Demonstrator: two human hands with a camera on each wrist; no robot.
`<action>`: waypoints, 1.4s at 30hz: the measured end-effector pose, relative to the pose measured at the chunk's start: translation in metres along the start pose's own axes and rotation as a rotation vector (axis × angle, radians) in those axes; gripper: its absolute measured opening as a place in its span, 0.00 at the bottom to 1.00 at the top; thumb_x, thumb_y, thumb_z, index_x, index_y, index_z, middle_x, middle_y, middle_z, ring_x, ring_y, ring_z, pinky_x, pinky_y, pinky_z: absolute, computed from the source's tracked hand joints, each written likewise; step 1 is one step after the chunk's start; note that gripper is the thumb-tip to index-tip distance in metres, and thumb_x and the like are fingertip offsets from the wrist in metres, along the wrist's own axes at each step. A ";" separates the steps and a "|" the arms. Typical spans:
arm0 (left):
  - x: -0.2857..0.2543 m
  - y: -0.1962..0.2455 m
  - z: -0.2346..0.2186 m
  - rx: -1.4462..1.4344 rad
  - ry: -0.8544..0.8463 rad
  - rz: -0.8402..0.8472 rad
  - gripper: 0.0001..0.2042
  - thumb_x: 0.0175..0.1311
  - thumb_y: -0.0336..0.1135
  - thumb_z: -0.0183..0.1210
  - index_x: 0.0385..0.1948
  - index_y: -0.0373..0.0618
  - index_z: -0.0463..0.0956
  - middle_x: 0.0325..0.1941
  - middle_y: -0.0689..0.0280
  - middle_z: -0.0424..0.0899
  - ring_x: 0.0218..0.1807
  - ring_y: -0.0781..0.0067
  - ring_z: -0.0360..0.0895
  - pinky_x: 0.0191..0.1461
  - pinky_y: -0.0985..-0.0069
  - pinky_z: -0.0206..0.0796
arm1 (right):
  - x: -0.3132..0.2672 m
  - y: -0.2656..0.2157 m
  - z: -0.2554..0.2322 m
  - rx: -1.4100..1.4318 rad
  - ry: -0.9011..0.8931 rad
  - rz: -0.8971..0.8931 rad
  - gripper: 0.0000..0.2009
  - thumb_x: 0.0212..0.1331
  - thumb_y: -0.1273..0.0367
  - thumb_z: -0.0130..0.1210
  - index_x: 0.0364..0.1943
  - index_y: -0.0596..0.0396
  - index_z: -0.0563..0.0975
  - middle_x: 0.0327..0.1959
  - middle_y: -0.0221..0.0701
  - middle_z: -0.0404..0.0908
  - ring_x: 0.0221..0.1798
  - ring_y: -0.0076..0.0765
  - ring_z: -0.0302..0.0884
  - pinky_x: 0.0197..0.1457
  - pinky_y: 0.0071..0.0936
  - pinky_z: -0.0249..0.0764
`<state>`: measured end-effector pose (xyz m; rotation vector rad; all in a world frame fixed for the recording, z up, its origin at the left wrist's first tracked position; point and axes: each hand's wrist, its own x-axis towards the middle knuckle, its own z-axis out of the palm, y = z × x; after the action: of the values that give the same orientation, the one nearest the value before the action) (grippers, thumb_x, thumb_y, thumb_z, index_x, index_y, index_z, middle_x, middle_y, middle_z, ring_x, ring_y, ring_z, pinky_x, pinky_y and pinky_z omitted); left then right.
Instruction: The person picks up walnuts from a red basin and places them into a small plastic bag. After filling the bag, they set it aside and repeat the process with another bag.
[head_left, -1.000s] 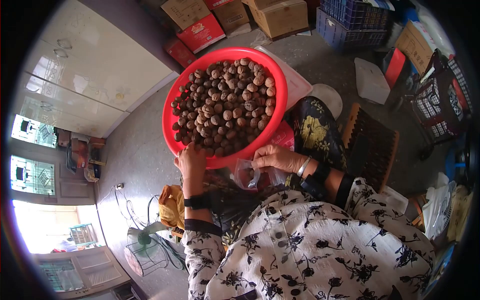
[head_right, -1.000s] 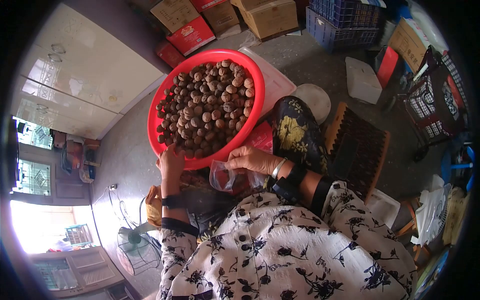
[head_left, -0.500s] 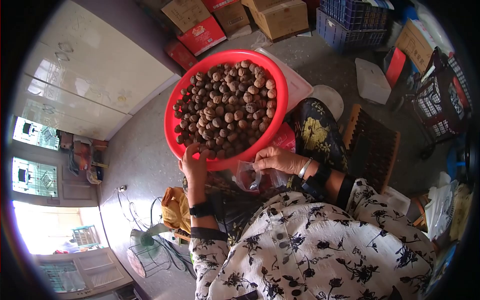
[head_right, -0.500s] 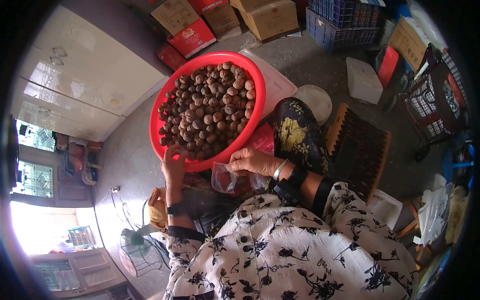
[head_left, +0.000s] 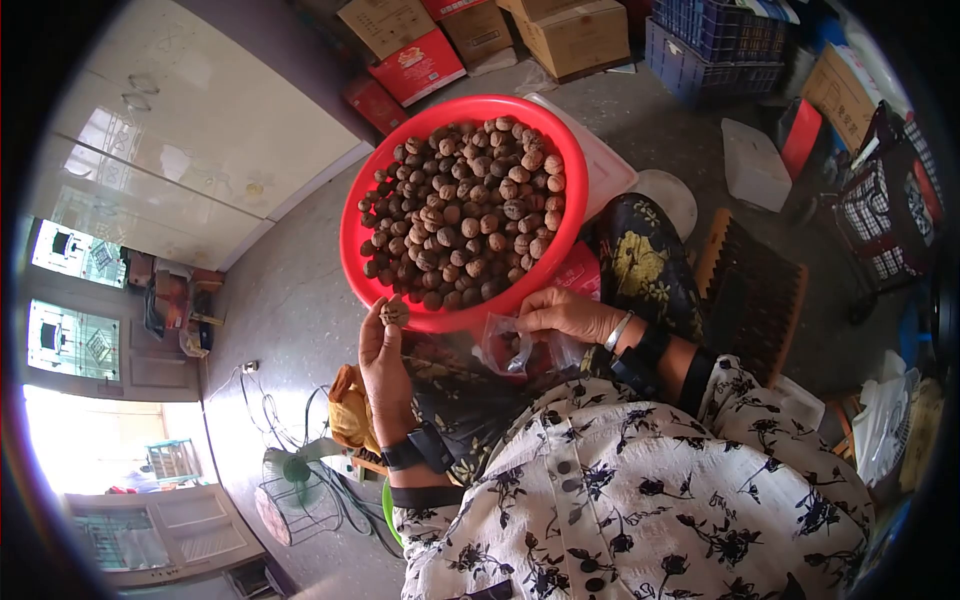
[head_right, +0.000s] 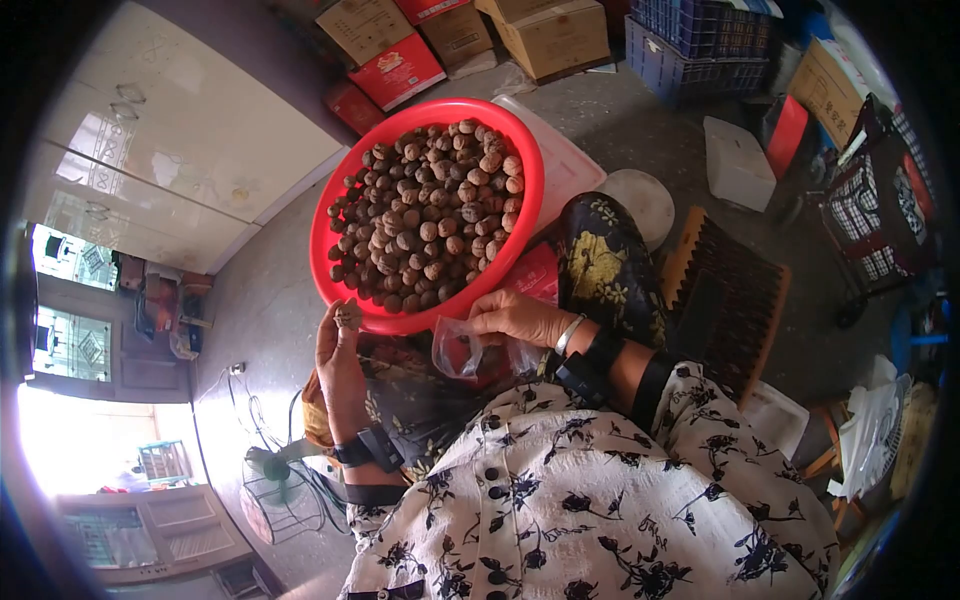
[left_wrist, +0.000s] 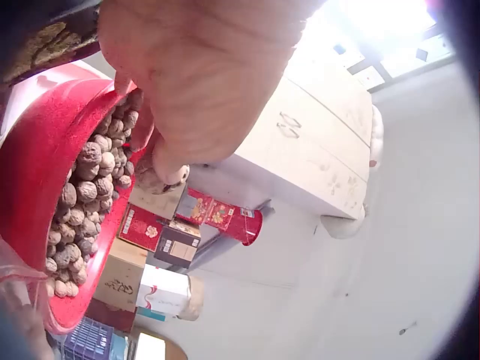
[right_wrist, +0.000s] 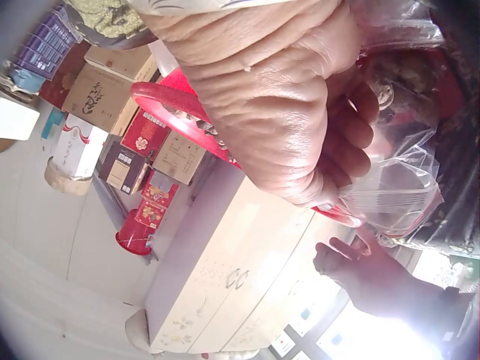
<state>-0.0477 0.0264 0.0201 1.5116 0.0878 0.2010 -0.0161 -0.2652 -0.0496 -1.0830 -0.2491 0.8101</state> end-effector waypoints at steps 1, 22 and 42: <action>-0.001 0.000 -0.001 -0.027 0.004 -0.018 0.19 0.74 0.28 0.51 0.64 0.37 0.69 0.61 0.60 0.78 0.62 0.71 0.75 0.70 0.70 0.63 | 0.000 0.000 0.000 0.004 -0.007 0.000 0.09 0.65 0.64 0.60 0.32 0.54 0.82 0.25 0.21 0.78 0.28 0.17 0.70 0.35 0.18 0.67; -0.024 0.014 0.052 0.248 -0.532 -0.305 0.20 0.55 0.24 0.68 0.51 0.39 0.78 0.47 0.63 0.85 0.49 0.74 0.82 0.54 0.75 0.74 | 0.001 0.002 0.001 0.081 0.006 0.021 0.09 0.63 0.65 0.62 0.31 0.57 0.80 0.24 0.25 0.76 0.27 0.19 0.69 0.33 0.19 0.65; 0.036 -0.014 0.019 1.062 -0.147 0.185 0.07 0.58 0.33 0.62 0.37 0.45 0.83 0.37 0.60 0.84 0.40 0.60 0.80 0.47 0.65 0.71 | 0.000 0.002 0.000 0.038 -0.022 -0.026 0.09 0.65 0.66 0.60 0.31 0.56 0.81 0.24 0.23 0.77 0.27 0.18 0.69 0.34 0.19 0.66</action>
<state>-0.0077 0.0140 0.0098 2.5920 -0.0827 0.1986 -0.0169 -0.2653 -0.0512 -1.0334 -0.2644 0.8006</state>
